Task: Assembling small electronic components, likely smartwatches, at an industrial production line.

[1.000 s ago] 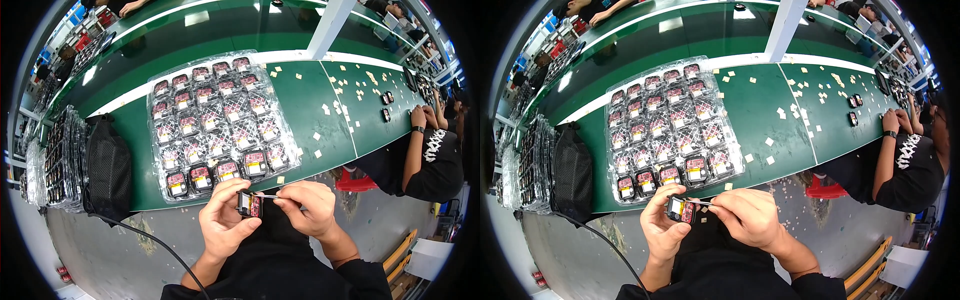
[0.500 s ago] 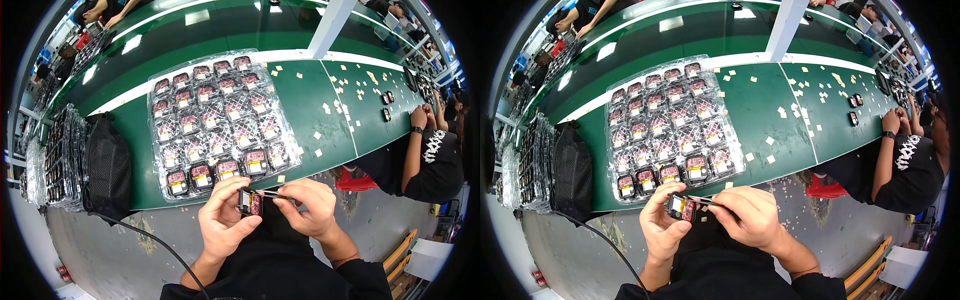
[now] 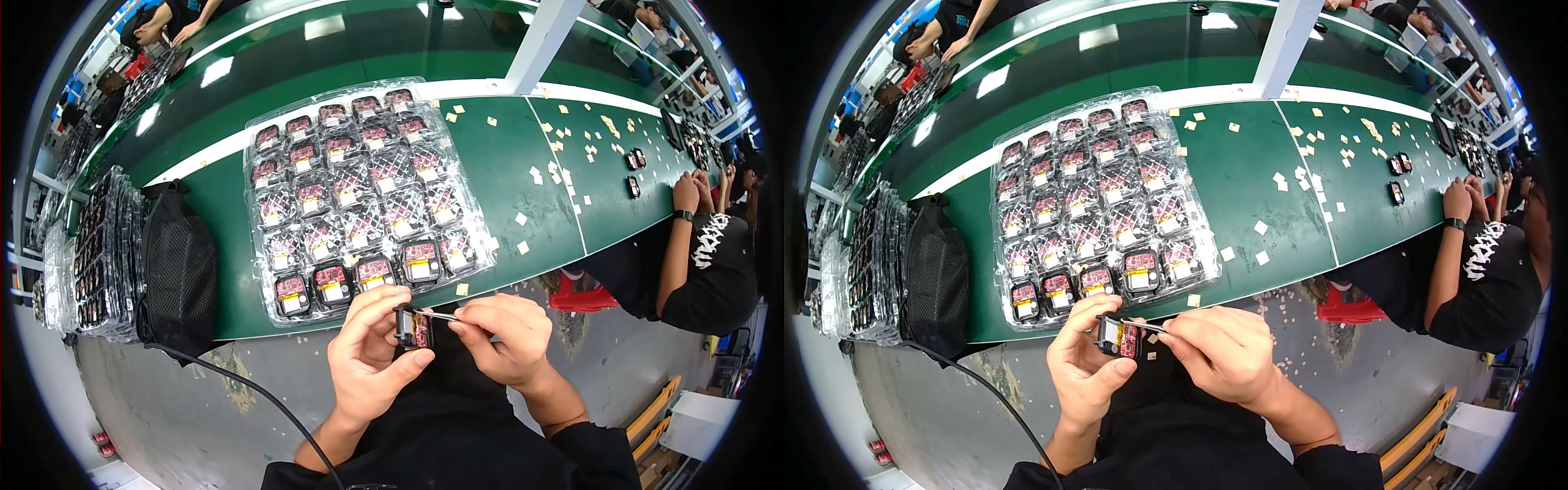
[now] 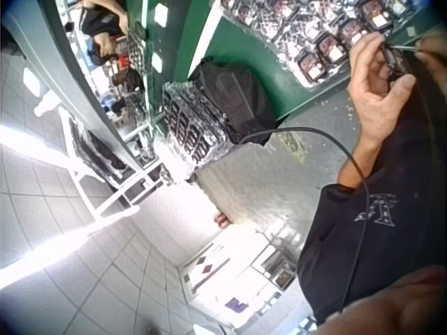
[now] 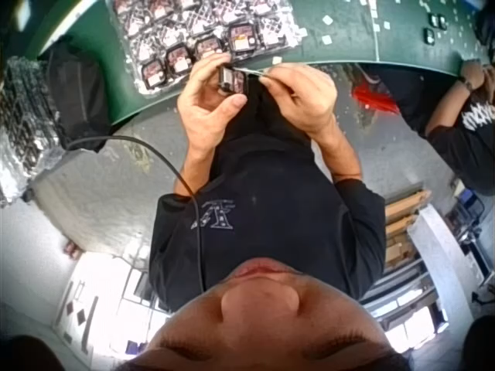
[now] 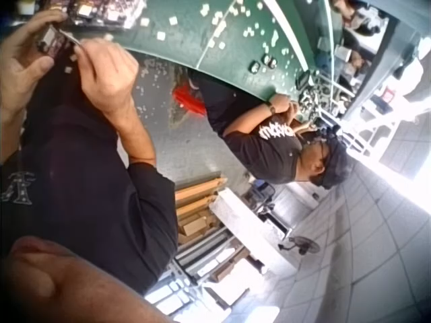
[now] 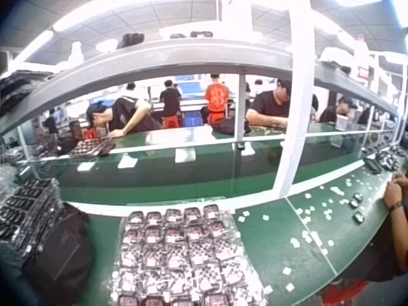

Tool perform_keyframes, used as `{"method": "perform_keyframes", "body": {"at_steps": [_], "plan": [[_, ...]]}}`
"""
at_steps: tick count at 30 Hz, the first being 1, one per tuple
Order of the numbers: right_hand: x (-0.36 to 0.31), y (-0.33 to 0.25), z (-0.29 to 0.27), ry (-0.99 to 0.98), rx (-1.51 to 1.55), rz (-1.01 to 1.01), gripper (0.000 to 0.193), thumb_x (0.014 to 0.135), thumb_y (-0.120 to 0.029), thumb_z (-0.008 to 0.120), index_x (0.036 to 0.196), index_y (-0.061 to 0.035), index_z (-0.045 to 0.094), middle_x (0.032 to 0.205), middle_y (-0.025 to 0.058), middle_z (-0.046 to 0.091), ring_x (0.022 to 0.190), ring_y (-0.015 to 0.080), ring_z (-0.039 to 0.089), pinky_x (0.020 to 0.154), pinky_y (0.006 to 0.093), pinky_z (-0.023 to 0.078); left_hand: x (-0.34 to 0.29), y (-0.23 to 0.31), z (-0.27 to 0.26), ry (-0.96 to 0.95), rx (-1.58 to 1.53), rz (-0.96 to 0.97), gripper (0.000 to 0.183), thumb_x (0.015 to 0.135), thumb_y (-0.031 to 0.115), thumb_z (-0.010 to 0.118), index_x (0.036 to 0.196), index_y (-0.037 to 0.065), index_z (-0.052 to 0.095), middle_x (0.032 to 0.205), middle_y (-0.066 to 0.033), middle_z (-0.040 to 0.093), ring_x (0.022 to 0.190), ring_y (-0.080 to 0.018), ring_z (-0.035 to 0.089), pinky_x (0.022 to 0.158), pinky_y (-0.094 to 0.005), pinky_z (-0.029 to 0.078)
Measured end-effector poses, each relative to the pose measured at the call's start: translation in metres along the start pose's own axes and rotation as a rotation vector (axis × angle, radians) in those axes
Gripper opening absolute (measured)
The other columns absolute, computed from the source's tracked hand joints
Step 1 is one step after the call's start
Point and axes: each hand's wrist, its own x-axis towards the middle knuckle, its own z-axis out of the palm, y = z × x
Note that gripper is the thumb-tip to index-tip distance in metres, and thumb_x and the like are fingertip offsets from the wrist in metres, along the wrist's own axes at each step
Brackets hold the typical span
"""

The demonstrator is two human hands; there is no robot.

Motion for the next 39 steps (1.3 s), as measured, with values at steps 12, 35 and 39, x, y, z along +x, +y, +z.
{"method": "perform_keyframes", "body": {"at_steps": [12,35,39], "plan": [[-0.005,-0.005,0.004,-0.003,0.072,0.148,0.014,0.077,0.0,0.081,0.087,-0.0004,0.071,0.079,0.0114,0.072,0.068,0.0258,0.072,0.059,0.0331,0.057,-0.002,0.003,0.003,0.02,-0.025,-0.036,0.061,0.08,-0.009,0.08,0.134,-0.009,0.053,0.141,-0.0161,0.044,0.125,-0.0281,0.058,0.102,-0.0362,0.054],[-0.013,-0.01,0.013,0.091,-0.021,0.089,0.015,0.076,0.002,0.08,0.087,0.0001,0.069,0.078,0.0116,0.071,0.063,0.0255,0.07,0.056,0.0326,0.055,-0.008,-0.003,0.021,0.121,-0.009,0.044,0.059,0.081,-0.012,0.078,0.134,-0.009,0.052,0.144,-0.0177,0.042,0.123,-0.0355,0.06,0.102,-0.0404,0.058],[-0.008,-0.01,0.003,-0.04,-0.066,0.068,0.017,0.078,-0.001,0.081,0.09,0.0,0.069,0.079,0.0115,0.071,0.065,0.0253,0.07,0.058,0.0321,0.056,-0.01,-0.006,0.017,0.12,0.002,0.039,0.06,0.08,-0.011,0.079,0.134,-0.009,0.053,0.142,-0.0197,0.044,0.123,-0.0341,0.06,0.101,-0.0398,0.058]]}}
